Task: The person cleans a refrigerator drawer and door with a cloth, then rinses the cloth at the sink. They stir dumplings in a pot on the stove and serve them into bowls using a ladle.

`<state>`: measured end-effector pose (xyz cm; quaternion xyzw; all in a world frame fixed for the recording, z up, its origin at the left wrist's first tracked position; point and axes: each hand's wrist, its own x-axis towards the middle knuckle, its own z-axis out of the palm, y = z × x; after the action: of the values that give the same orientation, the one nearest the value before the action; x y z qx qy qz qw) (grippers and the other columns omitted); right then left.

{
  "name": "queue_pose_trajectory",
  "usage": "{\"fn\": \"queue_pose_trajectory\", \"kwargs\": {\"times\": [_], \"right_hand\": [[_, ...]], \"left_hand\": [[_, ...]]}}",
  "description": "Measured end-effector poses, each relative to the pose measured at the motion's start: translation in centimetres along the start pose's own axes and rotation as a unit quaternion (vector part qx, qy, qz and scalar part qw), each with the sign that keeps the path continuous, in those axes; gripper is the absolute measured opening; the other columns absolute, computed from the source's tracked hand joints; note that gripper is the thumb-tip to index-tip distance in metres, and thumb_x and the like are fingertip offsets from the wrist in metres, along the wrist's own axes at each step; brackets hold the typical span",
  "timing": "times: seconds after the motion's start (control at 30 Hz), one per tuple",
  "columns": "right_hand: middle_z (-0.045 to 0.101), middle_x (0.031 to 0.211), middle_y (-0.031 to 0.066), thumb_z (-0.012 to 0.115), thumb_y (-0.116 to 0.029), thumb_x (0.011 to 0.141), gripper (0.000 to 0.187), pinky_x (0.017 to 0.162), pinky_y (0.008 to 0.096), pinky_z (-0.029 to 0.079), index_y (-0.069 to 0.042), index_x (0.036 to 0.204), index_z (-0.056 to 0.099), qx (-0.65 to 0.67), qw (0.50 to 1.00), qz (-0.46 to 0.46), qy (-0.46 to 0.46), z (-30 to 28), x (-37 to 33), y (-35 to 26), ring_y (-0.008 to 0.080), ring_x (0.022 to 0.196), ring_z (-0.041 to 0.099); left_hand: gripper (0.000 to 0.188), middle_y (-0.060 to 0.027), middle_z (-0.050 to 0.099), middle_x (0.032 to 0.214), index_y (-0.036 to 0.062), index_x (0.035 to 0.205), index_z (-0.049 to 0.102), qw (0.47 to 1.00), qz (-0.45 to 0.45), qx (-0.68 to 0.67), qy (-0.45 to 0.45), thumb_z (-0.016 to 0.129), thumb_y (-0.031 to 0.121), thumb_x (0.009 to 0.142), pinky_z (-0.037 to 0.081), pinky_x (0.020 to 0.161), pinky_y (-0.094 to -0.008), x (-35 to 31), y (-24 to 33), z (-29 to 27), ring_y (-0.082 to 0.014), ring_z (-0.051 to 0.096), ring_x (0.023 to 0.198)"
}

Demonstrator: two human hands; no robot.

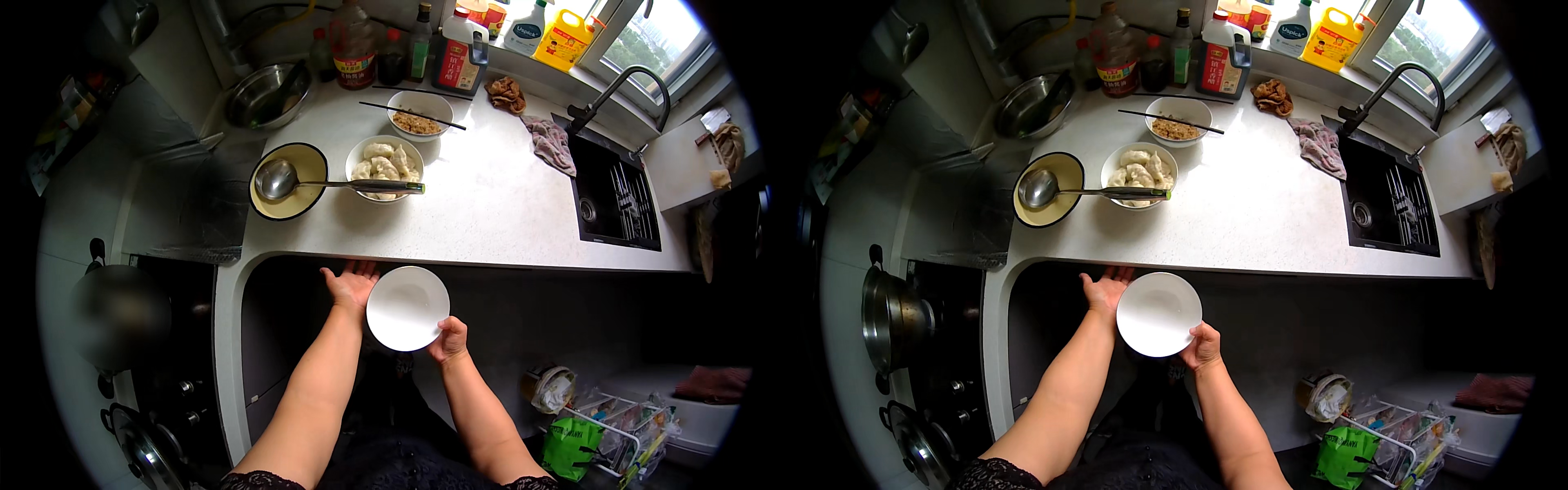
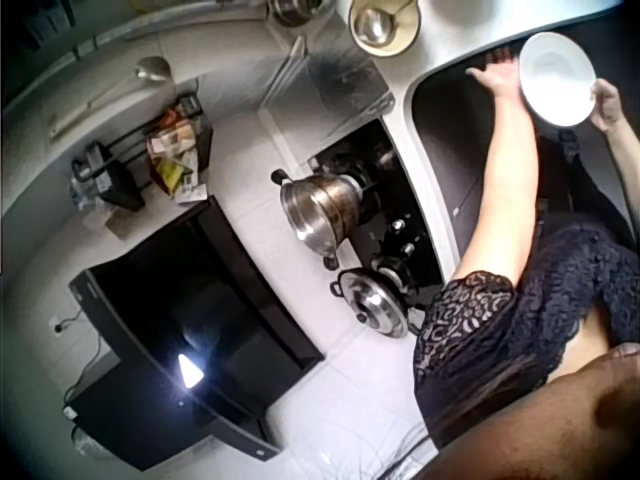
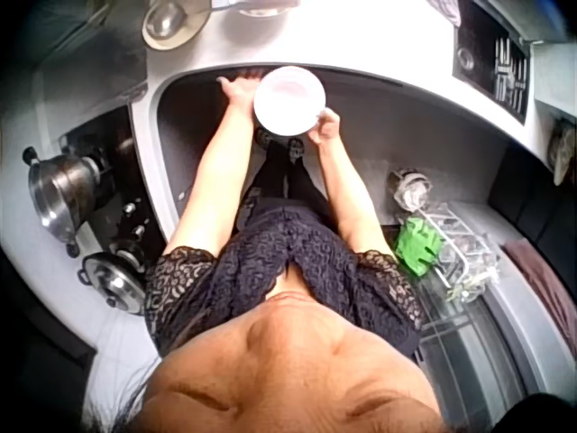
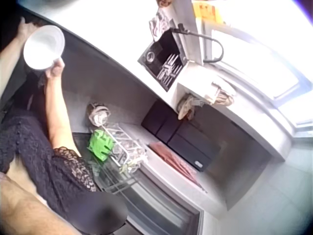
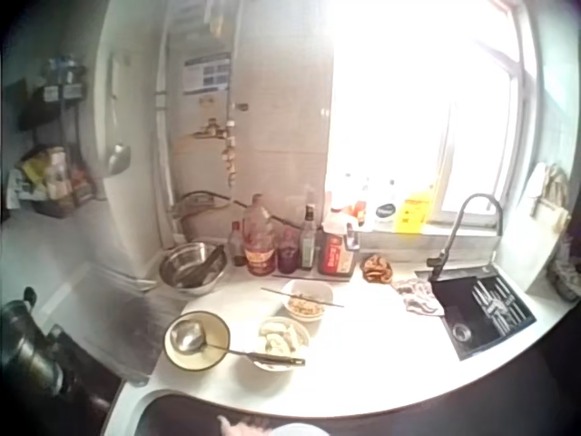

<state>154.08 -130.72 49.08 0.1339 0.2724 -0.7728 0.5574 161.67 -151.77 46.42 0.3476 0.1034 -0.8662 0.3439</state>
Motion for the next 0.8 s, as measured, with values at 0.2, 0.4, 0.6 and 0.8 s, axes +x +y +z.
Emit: {"fn": "queue_pose_trajectory", "kwargs": {"times": [0.2,0.4,0.6,0.8], "right_hand": [[0.055,0.118,0.0173,0.053,-0.012,0.061,0.066,0.099,0.0462,0.04,0.004,0.125,0.047,-0.006,1.0,-0.004,-0.006,0.0,0.6,-0.4,0.0342,0.111,0.052],[0.055,0.118,0.0167,0.055,-0.012,0.062,0.066,0.101,0.0442,0.039,0.004,0.125,0.046,0.005,1.0,-0.015,-0.001,0.6,0.9,-1.3,0.033,0.113,0.051],[0.053,0.121,0.0179,0.055,-0.012,0.062,0.068,0.102,0.0438,0.037,0.005,0.127,0.043,-0.008,1.0,-0.009,-0.015,2.1,1.1,-2.1,0.0332,0.115,0.049],[0.052,0.121,0.0184,0.054,-0.012,0.064,0.066,0.103,0.0436,0.037,0.005,0.127,0.042,-0.028,0.999,-0.004,-0.038,3.9,0.9,-2.3,0.0333,0.116,0.049]], "left_hand": [[0.098,-0.0127,0.03,0.146,0.0086,0.14,0.033,0.999,0.0,0.0,-0.038,0.019,0.083,0.077,0.02,0.11,-0.0494,1.7,0.1,1.3,-0.0321,0.028,0.132],[0.102,-0.0083,0.019,0.152,0.0201,0.146,0.025,0.998,0.033,0.025,-0.039,0.018,0.089,0.07,0.016,0.111,-0.0526,1.6,-0.9,2.5,-0.033,0.022,0.135],[0.105,-0.0093,0.018,0.152,0.0158,0.147,0.022,0.998,0.029,0.027,-0.052,0.022,0.088,0.071,0.018,0.109,-0.054,1.6,-0.3,1.4,-0.0319,0.022,0.136],[0.103,-0.0117,0.038,0.142,0.005,0.143,0.028,0.96,-0.044,0.256,-0.108,0.027,0.083,0.076,0.027,0.108,-0.0406,-7.9,-1.0,1.3,-0.0298,0.036,0.13]]}}
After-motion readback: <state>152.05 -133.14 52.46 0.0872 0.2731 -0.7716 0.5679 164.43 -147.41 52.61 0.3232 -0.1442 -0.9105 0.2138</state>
